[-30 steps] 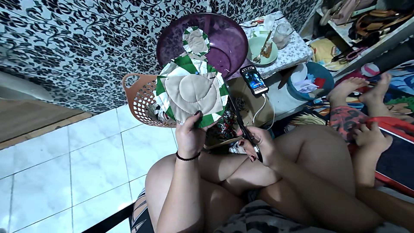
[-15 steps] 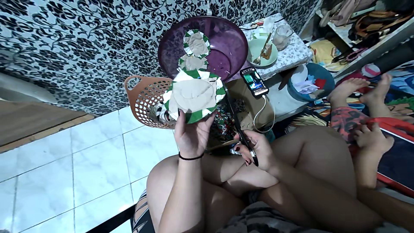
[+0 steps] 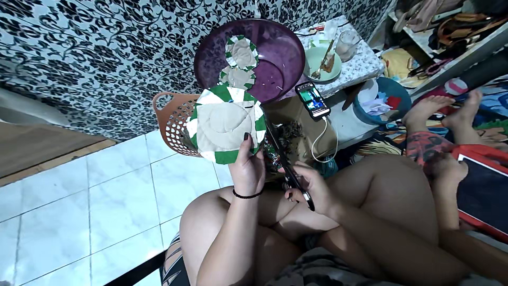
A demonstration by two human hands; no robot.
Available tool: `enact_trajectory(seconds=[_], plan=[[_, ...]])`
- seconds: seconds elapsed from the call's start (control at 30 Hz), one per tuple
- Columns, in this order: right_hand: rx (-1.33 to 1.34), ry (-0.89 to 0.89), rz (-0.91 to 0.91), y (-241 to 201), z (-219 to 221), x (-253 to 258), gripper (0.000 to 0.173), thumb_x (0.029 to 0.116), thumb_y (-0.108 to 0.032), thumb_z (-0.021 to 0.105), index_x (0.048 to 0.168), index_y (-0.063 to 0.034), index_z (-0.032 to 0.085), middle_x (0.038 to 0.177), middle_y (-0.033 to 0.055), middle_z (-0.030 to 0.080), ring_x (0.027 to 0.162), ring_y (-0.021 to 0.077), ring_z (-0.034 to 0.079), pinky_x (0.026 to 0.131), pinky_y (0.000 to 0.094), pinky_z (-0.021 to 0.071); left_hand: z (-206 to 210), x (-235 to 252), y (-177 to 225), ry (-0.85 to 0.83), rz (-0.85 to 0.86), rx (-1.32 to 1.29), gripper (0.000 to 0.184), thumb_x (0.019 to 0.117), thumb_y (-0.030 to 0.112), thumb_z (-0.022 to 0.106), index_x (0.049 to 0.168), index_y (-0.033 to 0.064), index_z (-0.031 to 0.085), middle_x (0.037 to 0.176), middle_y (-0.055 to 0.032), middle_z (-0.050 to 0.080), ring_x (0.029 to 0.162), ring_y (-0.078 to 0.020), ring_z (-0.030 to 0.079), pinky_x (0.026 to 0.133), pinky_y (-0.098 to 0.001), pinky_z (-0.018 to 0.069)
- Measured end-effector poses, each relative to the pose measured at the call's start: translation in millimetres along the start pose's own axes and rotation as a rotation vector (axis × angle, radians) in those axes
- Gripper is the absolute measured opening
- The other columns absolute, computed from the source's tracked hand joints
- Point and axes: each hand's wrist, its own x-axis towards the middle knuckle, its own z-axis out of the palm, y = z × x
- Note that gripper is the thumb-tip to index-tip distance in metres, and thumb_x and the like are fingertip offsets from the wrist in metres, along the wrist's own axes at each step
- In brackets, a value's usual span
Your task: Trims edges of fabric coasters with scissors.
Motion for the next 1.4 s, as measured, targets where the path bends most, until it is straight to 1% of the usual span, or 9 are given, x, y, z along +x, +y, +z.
enact_trajectory(seconds=[0.13,0.2,0.27,0.4,0.57,0.7,0.87,1.1,1.4], plan=[[0.004,0.031,-0.017,-1.4,2.4,2.2,0.068,0.0824,-0.046,0.082,0.126,0.0042,0.067,0.124,0.0143,0.053,0.086,0.0036,0.063,0.069,0.0164,0.0563,5.3,-8.6,-1.4,-0.004,0.062,0.075,0.021,0.1033,0.001,0.049,0.124,0.0049,0.051,0.116,-0.0104,0.064,0.11,-0.0235,0.066,0.099,-0.0464,0.0561],[-0.015,0.034,-0.061,0.0,2.0,3.7,0.07,0.0845,-0.049,0.079,0.127,0.0053,0.066,0.127,0.0165,0.056,0.09,0.0046,0.062,0.071,0.0175,0.0554,6.8,-13.3,-3.5,-0.012,0.083,0.097,0.021,0.1039,0.002,0.049,0.124,0.0043,0.051,0.117,-0.0115,0.065,0.11,-0.0249,0.067,0.099,-0.0478,0.0564],[-0.025,0.023,-0.095,0.9,0.7,5.2,0.07,0.0879,-0.052,0.075,0.126,0.0063,0.065,0.121,0.0136,0.062,0.085,0.0033,0.063,0.07,0.0184,0.0564,6.9,-17.2,-5.9,-0.03,0.099,0.112,0.021,0.104,0.002,0.048,0.125,0.003,0.052,0.117,-0.013,0.066,0.112,-0.0268,0.067,0.1,-0.0503,0.0562],[0.003,0.004,-0.065,0.3,-2.1,5.8,0.059,0.0906,-0.044,0.074,0.123,0.0042,0.064,0.11,0.0057,0.068,0.075,0.0006,0.063,0.065,0.0184,0.0559,5.5,-21.8,-10.8,-0.061,0.137,0.154,0.018,0.103,0.003,0.049,0.119,0.0063,0.055,0.11,-0.008,0.068,0.106,-0.0228,0.069,0.098,-0.0487,0.0576],[-0.003,0.018,-0.075,0.7,-3.8,5.5,0.063,0.0881,-0.049,0.075,0.121,0.0039,0.065,0.106,0.0033,0.067,0.076,-0.0018,0.06,0.066,0.0157,0.0535,3.0,-24.9,-15.4,-0.082,0.166,0.186,0.018,0.1021,0.002,0.05,0.118,0.0071,0.056,0.11,-0.0063,0.068,0.107,-0.022,0.068,0.101,-0.0504,0.0558],[-0.006,0.033,-0.087,0.8,-4.5,6.5,0.061,0.0874,-0.049,0.076,0.117,0.0037,0.067,0.102,0.0021,0.066,0.073,-0.0026,0.058,0.063,0.0143,0.0509,2.6,-24.8,-16.6,-0.095,0.194,0.188,0.018,0.1012,0.002,0.052,0.116,0.0094,0.058,0.107,-0.0039,0.07,0.106,-0.0193,0.069,0.1,-0.0484,0.0563],[0.054,0.059,-0.124,3.3,-3.4,6.2,0.057,0.0891,-0.037,0.078,0.123,0.0069,0.065,0.096,0.0004,0.067,0.068,-0.0023,0.058,0.06,0.0152,0.0522,1.4,-21.6,-13.9,-0.08,0.173,0.169,0.018,0.1026,0.003,0.05,0.118,0.0076,0.056,0.11,-0.0063,0.069,0.106,-0.0227,0.07,0.097,-0.0497,0.0577],[0.114,0.067,-0.092,-3.1,-3.7,2.2,0.053,0.089,-0.034,0.078,0.12,0.0077,0.065,0.09,-0.0036,0.065,0.065,-0.004,0.056,0.057,0.0132,0.0505,0.1,-17.3,-9.6,-0.104,0.161,0.118,0.022,0.1041,0.0,0.043,0.123,0.0057,0.053,0.114,-0.0103,0.069,0.106,-0.0275,0.071,0.094,-0.0516,0.0601],[0.163,0.106,-0.052,-5.5,1.0,-1.2,0.037,0.0903,-0.017,0.076,0.117,0.0064,0.066,0.084,-0.0038,0.063,0.056,-0.0035,0.053,0.051,0.0135,0.0488,0.7,-18.7,-14.0,-0.089,0.156,0.081,0.023,0.1036,-0.001,0.043,0.124,0.0055,0.053,0.117,-0.0126,0.068,0.108,-0.0301,0.07,0.093,-0.0535,0.0599]])
